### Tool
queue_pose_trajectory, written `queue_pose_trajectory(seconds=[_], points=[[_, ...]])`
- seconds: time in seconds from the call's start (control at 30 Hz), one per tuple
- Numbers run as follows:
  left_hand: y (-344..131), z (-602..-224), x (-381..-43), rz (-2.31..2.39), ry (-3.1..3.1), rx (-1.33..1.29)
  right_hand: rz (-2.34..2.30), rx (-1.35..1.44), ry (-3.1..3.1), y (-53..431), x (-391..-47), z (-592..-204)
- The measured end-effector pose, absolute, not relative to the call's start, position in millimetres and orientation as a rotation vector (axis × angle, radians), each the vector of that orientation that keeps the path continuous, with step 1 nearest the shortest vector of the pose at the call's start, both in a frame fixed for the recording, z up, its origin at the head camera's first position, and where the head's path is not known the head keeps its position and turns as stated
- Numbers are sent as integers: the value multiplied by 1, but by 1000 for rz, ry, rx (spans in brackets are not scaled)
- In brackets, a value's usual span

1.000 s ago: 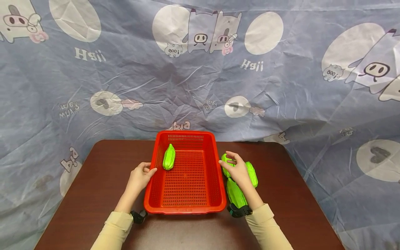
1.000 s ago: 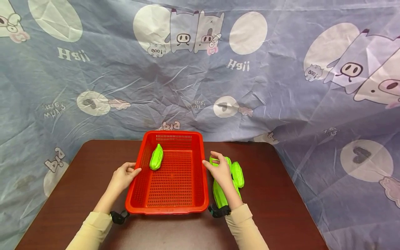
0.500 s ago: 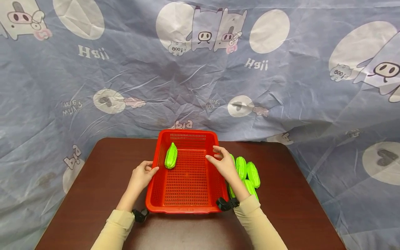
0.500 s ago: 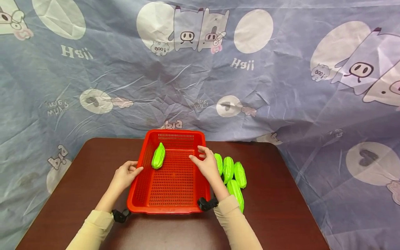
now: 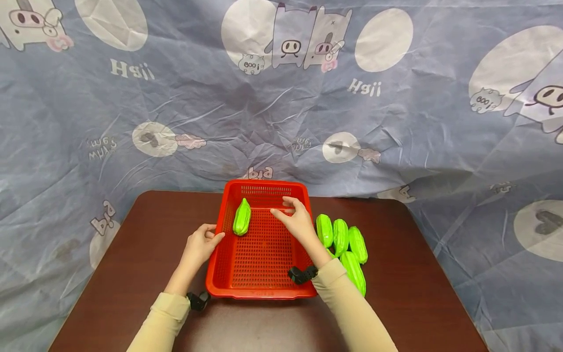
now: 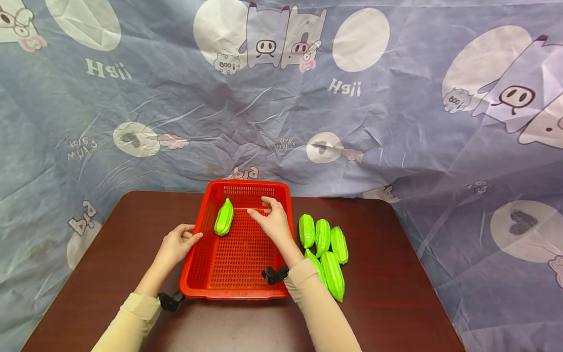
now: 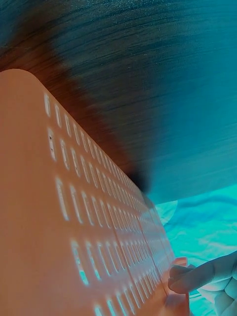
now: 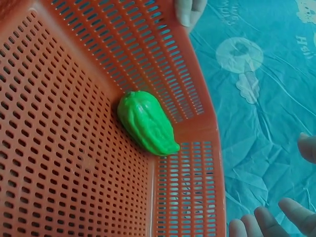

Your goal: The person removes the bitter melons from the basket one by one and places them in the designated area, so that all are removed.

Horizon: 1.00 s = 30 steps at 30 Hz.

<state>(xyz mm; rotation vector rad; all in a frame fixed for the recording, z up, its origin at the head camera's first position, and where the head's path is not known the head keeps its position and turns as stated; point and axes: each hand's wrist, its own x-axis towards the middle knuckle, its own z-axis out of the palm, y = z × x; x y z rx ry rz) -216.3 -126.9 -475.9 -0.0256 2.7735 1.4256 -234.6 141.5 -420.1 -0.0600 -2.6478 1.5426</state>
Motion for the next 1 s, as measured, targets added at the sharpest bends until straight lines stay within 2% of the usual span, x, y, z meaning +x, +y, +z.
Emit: queue_pose_trajectory(seconds=[0.57, 1.0], points=[[-127, -472, -221, 1420, 2771, -38, 1534, -6, -2685, 108, -263, -432], [-127, -474, -220, 1419, 2753, -55, 1581, -69, -2674, 86, -276, -452]])
